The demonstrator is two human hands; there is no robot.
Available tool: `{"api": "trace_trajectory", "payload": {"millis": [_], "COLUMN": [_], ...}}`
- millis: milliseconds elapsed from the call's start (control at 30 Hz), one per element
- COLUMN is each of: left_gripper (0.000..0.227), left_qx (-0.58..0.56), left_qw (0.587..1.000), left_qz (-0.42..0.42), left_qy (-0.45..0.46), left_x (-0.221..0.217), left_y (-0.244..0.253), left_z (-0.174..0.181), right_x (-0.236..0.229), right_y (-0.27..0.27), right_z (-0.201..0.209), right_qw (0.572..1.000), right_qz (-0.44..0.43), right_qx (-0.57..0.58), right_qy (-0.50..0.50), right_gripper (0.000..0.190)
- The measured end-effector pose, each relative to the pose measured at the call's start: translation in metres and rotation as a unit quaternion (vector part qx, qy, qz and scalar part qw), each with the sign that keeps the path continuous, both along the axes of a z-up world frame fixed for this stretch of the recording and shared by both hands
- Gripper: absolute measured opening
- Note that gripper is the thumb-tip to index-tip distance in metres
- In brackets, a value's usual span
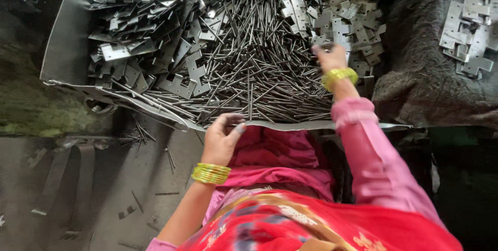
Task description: The person inserts metal rods into metal hinge plates and places the assembled units into a pile. The person handles the components by hand and repeatedly performs the same insertion and placement actions.
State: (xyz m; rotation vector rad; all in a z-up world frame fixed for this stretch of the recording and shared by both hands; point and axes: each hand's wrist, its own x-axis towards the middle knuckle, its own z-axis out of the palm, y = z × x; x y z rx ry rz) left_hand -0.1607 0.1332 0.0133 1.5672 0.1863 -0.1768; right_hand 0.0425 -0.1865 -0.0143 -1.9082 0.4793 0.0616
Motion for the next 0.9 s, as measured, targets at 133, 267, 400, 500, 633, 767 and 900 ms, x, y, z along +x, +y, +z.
{"api": "trace_trajectory", "payload": {"millis": [133, 267, 400, 500, 633, 767, 900], "left_gripper": [0.021, 0.020, 0.020, 0.019, 0.019, 0.026, 0.032], "left_qx": [-0.039, 0.025, 0.144, 0.279, 0.349, 0.505, 0.549], "left_qw": [0.999, 1.000, 0.988, 0.945, 0.896, 0.772, 0.732], "left_qz": [0.032, 0.011, -0.061, -0.088, -0.132, -0.092, -0.151], "left_qy": [-0.010, 0.008, -0.009, -0.148, -0.241, -0.375, -0.373], "left_x": [-0.004, 0.013, 0.063, 0.115, 0.188, 0.224, 0.237], "left_y": [0.015, 0.007, -0.026, -0.074, -0.178, -0.269, -0.295], "left_z": [-0.010, -0.002, 0.001, -0.011, -0.048, -0.094, -0.113], "right_x": [0.033, 0.040, 0.020, -0.012, -0.071, -0.103, -0.112], "right_y": [0.013, 0.024, 0.009, -0.016, -0.064, -0.104, -0.120], "right_z": [-0.061, -0.093, -0.068, -0.016, 0.064, 0.097, 0.083], "right_qw": [0.866, 0.836, 0.829, 0.817, 0.850, 0.843, 0.874], "right_qz": [0.195, 0.193, 0.194, 0.182, 0.123, 0.010, -0.154], "right_qx": [-0.438, -0.511, -0.511, -0.536, -0.490, -0.466, -0.070], "right_qy": [0.140, -0.052, -0.117, -0.109, -0.150, -0.269, -0.456], "right_gripper": [0.048, 0.014, 0.014, 0.021, 0.019, 0.023, 0.033]}}
